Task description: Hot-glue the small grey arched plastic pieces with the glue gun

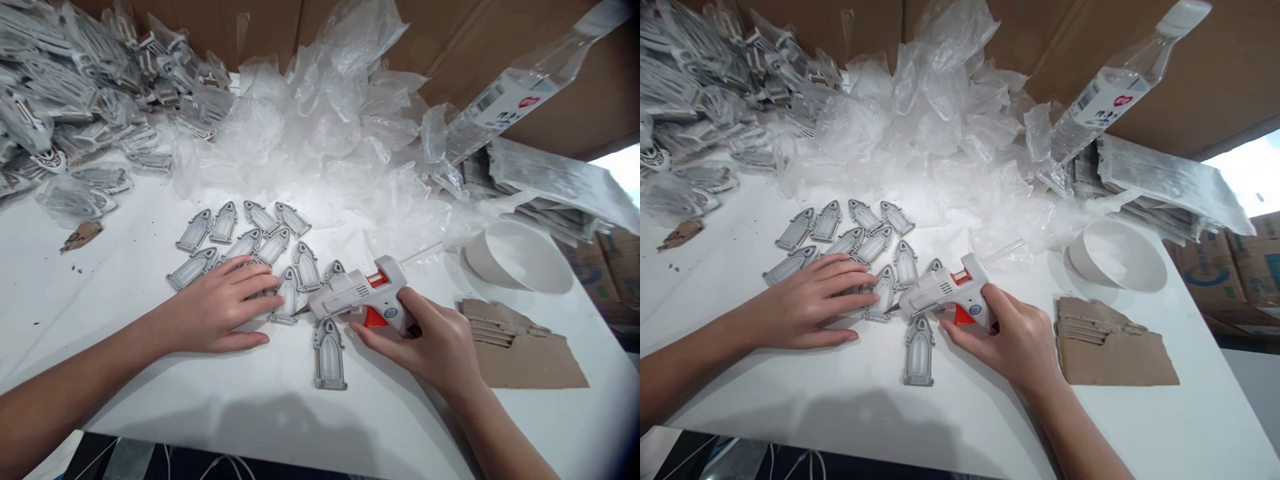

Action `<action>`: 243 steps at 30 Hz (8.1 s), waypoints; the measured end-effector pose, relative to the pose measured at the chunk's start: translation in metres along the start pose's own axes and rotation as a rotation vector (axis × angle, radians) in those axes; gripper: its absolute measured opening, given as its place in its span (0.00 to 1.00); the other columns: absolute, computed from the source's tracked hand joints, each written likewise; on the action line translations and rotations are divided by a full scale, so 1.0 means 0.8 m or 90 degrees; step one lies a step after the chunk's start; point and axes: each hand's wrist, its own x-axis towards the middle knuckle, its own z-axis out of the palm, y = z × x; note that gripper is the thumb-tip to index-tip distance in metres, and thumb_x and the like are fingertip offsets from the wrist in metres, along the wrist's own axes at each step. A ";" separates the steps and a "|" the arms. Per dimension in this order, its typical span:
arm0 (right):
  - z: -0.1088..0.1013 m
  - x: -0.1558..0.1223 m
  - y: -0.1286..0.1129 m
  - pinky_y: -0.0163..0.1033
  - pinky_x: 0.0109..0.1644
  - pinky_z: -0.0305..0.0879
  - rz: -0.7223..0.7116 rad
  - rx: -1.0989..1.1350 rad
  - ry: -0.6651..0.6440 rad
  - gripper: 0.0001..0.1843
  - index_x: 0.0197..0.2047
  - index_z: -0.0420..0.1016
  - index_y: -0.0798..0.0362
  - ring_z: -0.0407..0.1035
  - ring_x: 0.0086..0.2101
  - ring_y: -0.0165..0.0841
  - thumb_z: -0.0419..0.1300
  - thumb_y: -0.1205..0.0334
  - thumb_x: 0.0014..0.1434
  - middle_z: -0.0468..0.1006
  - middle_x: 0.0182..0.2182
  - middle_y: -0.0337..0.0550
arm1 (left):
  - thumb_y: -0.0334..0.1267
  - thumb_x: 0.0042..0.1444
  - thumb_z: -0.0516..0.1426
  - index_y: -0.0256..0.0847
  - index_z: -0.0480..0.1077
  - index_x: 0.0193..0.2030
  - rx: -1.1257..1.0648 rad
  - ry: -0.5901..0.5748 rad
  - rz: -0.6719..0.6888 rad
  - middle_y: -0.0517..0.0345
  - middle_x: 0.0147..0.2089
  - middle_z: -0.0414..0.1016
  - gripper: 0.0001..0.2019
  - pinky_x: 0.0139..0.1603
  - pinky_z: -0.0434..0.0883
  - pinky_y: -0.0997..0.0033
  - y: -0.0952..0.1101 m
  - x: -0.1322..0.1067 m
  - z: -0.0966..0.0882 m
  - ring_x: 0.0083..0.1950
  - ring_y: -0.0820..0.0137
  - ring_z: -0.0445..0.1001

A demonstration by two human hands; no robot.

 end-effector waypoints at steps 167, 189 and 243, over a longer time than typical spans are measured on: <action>-0.003 0.017 -0.052 0.32 0.21 0.47 0.083 -0.057 -0.095 0.25 0.32 0.61 0.50 0.50 0.16 0.23 0.63 0.38 0.56 0.57 0.16 0.28 | 0.50 0.69 0.53 0.40 0.69 0.61 0.033 -0.034 -0.039 0.47 0.66 0.69 0.21 0.68 0.53 0.51 -0.003 -0.045 -0.017 0.68 0.55 0.63; -0.005 0.017 -0.043 0.33 0.22 0.48 0.125 0.016 -0.178 0.25 0.28 0.58 0.49 0.48 0.18 0.25 0.67 0.42 0.51 0.53 0.16 0.28 | 0.49 0.67 0.55 0.40 0.69 0.60 0.030 -0.033 -0.037 0.45 0.64 0.70 0.20 0.66 0.59 0.49 -0.003 -0.043 -0.018 0.65 0.53 0.66; -0.005 0.021 -0.059 0.35 0.20 0.45 0.193 0.012 -0.043 0.30 0.28 0.48 0.48 0.45 0.19 0.24 0.67 0.45 0.54 0.48 0.18 0.28 | 0.37 0.66 0.55 0.37 0.72 0.55 -0.074 -0.006 0.047 0.40 0.56 0.73 0.13 0.63 0.69 0.50 -0.002 -0.040 -0.025 0.58 0.55 0.72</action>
